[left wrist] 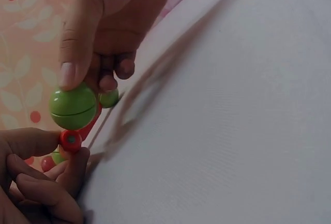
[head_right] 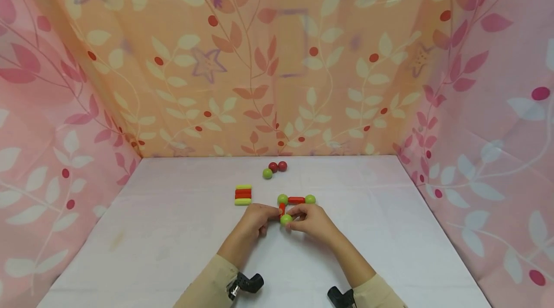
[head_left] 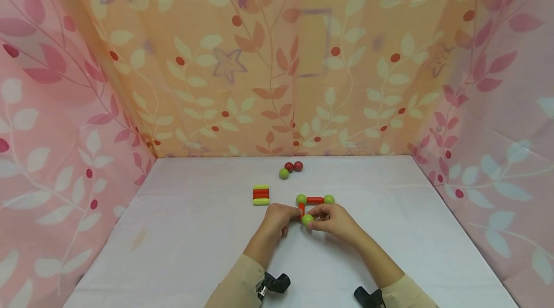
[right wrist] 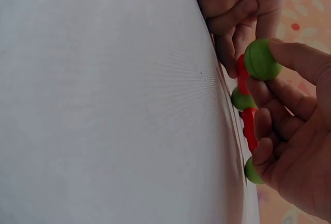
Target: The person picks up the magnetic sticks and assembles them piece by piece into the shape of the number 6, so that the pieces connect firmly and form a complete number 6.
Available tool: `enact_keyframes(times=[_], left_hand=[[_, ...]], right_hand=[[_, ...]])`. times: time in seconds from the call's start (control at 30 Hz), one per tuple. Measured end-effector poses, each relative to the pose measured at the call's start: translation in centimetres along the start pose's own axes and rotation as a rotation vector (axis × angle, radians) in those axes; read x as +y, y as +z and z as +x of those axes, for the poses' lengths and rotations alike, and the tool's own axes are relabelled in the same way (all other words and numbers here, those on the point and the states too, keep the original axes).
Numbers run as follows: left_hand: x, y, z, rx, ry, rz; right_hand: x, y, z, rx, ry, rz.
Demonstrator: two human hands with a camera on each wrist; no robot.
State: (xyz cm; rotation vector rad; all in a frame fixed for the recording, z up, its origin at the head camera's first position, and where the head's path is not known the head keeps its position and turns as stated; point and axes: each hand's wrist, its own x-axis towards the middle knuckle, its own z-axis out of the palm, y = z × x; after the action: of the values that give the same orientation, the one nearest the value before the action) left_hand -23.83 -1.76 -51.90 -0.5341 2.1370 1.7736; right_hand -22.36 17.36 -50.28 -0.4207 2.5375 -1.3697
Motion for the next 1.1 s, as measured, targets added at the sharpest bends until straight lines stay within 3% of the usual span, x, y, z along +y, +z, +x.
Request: enact_keyframes(times=[0.27, 0.53, 0.77, 1.1], left_hand=[[-0.1, 0.1, 0.3, 0.003, -0.044, -0.079], [0.1, 0.5, 0.1, 0.044, -0.017, -0.14], [0.2, 1.0, 0.2, 0.089, -0.025, -0.149], [0.2, 0.9, -0.1, 0.082, -0.02, -0.14]], right_hand=[[1.0, 0.8, -0.1, -0.035, -0.024, 0.041], [0.9, 1.4, 0.2, 0.011, 0.007, 0.022], [0.6, 1.7, 0.2, 0.058, 0.017, 0.021], [0.4, 2.0, 0.4, 0.086, 0.038, 0.032]])
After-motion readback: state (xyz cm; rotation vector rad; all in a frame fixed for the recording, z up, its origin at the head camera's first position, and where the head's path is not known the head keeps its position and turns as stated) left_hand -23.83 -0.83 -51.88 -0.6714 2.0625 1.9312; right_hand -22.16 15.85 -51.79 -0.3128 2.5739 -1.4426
